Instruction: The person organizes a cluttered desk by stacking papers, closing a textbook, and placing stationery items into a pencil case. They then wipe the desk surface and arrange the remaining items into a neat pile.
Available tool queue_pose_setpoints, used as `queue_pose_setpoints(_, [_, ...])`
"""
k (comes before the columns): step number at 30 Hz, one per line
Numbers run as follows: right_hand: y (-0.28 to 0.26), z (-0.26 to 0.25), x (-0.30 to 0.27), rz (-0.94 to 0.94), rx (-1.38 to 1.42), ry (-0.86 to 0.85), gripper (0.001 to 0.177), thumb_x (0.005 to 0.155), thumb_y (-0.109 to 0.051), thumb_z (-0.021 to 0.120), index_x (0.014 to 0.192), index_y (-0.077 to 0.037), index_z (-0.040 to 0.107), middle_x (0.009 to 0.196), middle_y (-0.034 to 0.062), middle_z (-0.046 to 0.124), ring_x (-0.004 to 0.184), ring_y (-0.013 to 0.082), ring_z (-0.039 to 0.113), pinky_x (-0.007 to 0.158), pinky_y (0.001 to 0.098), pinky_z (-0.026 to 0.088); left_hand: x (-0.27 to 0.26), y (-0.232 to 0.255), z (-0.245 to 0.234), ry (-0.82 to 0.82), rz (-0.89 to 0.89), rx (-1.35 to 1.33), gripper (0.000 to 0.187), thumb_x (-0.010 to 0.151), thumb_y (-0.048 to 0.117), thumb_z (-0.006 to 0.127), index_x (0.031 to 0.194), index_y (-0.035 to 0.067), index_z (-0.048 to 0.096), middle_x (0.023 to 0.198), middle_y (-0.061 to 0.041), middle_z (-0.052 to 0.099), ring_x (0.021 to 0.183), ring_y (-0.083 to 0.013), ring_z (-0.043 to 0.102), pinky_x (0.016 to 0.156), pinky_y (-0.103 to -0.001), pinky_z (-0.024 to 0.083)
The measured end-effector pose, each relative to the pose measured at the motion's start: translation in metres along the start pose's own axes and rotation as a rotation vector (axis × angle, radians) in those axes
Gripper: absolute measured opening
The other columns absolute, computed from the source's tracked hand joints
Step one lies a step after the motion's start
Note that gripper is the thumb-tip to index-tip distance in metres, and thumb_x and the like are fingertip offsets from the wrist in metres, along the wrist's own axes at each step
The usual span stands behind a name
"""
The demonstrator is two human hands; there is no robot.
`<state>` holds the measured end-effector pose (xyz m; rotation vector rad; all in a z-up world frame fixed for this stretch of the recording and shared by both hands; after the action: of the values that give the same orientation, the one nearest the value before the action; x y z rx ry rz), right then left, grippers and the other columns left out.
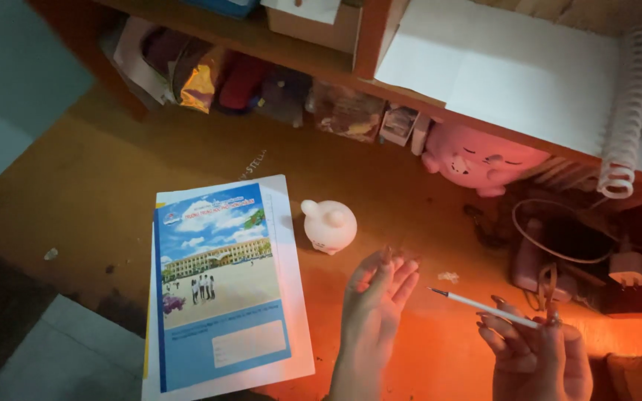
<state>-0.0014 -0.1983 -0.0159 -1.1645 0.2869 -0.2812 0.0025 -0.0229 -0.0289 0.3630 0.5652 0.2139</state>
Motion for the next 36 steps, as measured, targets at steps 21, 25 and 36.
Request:
queue_pose_setpoints(21, [-0.011, 0.022, -0.026, -0.091, 0.027, -0.046, 0.016, 0.106, -0.025, 0.054, 0.095, -0.015, 0.048, 0.094, 0.0257, 0.064, 0.09, 0.0424, 0.072, 0.066, 0.0361, 0.062, -0.025, -0.017, 0.006, -0.094, 0.019, -0.062, 0.025, 0.075, 0.033, 0.075, 0.083, 0.009, 0.071, 0.111, -0.005, 0.063, 0.104, -0.0244, 0.062, 0.104, -0.05, 0.049])
queue_pose_setpoints(25, [-0.009, 0.022, -0.024, -0.052, 0.023, -0.024, 0.018, 0.107, -0.02, 0.053, 0.091, -0.012, 0.049, 0.088, 0.0222, 0.063, 0.077, 0.0352, 0.071, 0.065, 0.0352, 0.062, -0.022, -0.02, 0.003, -0.174, 0.059, -0.011, 0.03, 0.075, 0.034, 0.076, 0.088, 0.007, 0.071, 0.112, -0.008, 0.062, 0.107, -0.0248, 0.061, 0.104, -0.047, 0.047])
queue_pose_setpoints(36, [0.004, 0.015, -0.023, 0.086, 0.108, -0.037, 0.014, 0.103, -0.019, 0.055, 0.093, -0.01, 0.055, 0.092, 0.0313, 0.065, 0.078, 0.03, 0.07, 0.068, 0.0271, 0.056, -0.02, -0.036, -0.001, -0.271, 0.215, -0.033, 0.032, 0.081, 0.038, 0.072, 0.093, 0.008, 0.07, 0.107, -0.005, 0.065, 0.113, -0.0255, 0.059, 0.107, -0.045, 0.038])
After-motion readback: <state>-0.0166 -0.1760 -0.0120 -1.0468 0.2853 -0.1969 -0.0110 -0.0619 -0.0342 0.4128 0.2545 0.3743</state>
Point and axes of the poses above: each hand's wrist, its own x-axis towards the middle knuckle, its own z-axis out of the palm, y = z × x, the point moved 2 cm from there along x, towards the middle knuckle
